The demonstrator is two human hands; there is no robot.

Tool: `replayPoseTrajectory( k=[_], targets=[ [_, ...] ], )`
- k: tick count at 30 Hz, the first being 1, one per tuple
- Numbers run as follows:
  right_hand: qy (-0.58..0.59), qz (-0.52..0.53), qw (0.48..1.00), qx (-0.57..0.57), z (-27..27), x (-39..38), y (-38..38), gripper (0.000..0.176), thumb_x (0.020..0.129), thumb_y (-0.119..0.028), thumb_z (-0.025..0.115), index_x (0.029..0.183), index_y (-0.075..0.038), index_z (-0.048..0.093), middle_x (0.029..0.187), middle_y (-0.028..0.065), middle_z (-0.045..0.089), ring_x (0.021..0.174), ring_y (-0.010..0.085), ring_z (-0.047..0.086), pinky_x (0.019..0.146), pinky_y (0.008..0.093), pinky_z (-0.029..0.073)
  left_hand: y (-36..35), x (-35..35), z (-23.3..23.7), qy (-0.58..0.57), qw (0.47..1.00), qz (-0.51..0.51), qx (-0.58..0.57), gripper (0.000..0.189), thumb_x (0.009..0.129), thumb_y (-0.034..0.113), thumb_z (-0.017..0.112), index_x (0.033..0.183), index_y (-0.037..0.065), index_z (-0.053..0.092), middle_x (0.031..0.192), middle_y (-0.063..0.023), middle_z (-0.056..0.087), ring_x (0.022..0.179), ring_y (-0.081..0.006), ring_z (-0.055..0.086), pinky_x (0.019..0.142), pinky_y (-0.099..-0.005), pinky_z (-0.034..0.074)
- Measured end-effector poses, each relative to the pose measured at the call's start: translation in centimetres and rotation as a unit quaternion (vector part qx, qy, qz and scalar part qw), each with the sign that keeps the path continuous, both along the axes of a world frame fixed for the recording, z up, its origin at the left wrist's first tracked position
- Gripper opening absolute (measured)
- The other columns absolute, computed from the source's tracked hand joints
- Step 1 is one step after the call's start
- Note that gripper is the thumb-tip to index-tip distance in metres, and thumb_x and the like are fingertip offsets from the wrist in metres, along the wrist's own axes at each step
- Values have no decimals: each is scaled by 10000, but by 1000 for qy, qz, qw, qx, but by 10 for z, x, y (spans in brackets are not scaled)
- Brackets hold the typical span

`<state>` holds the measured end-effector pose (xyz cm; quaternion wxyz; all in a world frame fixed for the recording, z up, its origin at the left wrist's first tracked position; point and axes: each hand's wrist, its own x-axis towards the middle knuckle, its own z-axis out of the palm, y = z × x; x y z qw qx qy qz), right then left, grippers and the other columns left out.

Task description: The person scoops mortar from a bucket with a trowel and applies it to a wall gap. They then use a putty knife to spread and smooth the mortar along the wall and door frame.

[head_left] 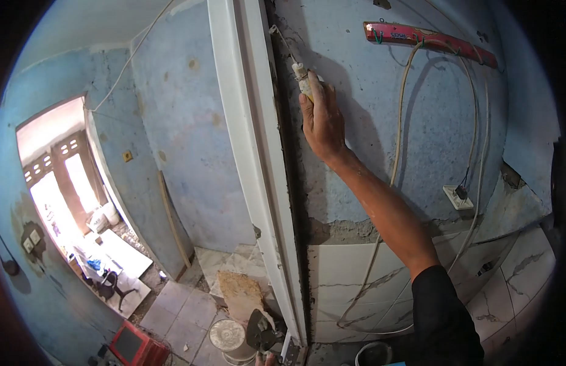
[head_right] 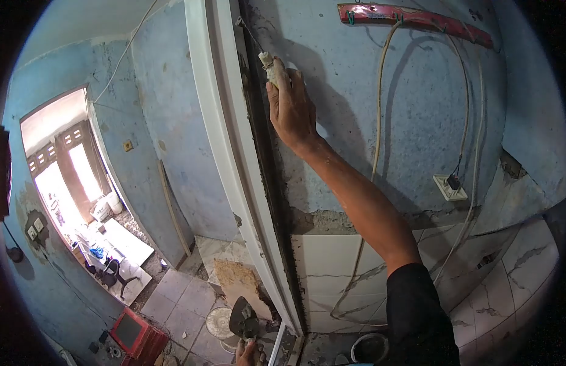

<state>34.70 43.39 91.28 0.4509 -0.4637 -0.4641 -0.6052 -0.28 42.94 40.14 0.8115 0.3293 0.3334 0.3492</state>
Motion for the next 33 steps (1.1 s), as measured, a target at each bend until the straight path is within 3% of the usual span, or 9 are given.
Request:
replayPoseTrajectory(
  k=[3,9,12,13,17,23,24,28,33],
  targets=[
    [-2,53,999,11,-3,-6,-3,391,945,-198,467,1280,-6,407,981,196,533,847,314,581,673,402,506,-2,-5,23,7,999,-28,19,253,897,127,525,1140,104,454,634,-6,472,481,-116,455,426,-234,382],
    [175,100,978,-54,21,-56,-61,359,916,-268,542,1124,22,506,887,189,621,806,268,639,678,353,512,10,-15,-34,101,979,-71,163,281,909,202,507,1150,61,475,701,-36,500,592,-124,484,496,-263,423],
    [216,58,968,-114,34,-53,-90,381,897,-306,575,1061,38,556,850,174,652,764,228,662,627,325,510,-1,-12,22,155,973,-78,153,271,913,202,498,1134,44,489,701,-34,500,602,-122,481,506,-265,428],
    [202,55,969,-129,34,-50,-97,388,889,-310,587,1060,37,561,813,150,646,704,194,643,590,310,498,-16,-2,90,126,982,-21,142,305,925,182,488,1197,48,452,692,-26,490,548,-108,463,456,-252,407],
    [298,141,924,-194,7,-80,-128,391,868,-317,614,1082,8,575,736,41,580,586,87,515,540,232,431,-6,-3,109,8,992,-123,28,361,875,209,548,1183,88,406,744,-49,523,498,-153,519,405,-281,439],
    [373,307,840,-247,-172,-97,-150,351,841,-194,611,1120,6,540,847,45,568,655,64,484,577,217,415,-9,-7,166,-149,956,-221,-121,473,898,243,522,1301,85,332,761,-64,491,476,-112,475,344,-234,415],
    [446,261,815,-262,-213,-108,-156,378,833,-155,638,1155,6,520,940,65,593,836,144,562,725,270,460,-11,-6,171,-189,944,-231,-143,488,905,244,509,1322,86,311,760,-66,477,463,-106,455,335,-222,409],
    [393,182,861,-266,-358,-135,-149,363,798,-70,675,1124,8,536,983,146,591,890,262,574,767,378,467,-18,-7,169,-277,903,-263,-198,500,933,246,458,1353,67,255,736,-77,432,444,-112,419,300,-227,405],
    [294,110,907,-281,-412,-137,-132,488,769,-11,690,1218,-19,500,1053,167,550,902,331,556,752,421,474,-23,-15,169,-342,831,-243,-366,410,954,235,373,1244,-44,293,726,-102,418,444,-138,452,307,-267,473]
  ],
)
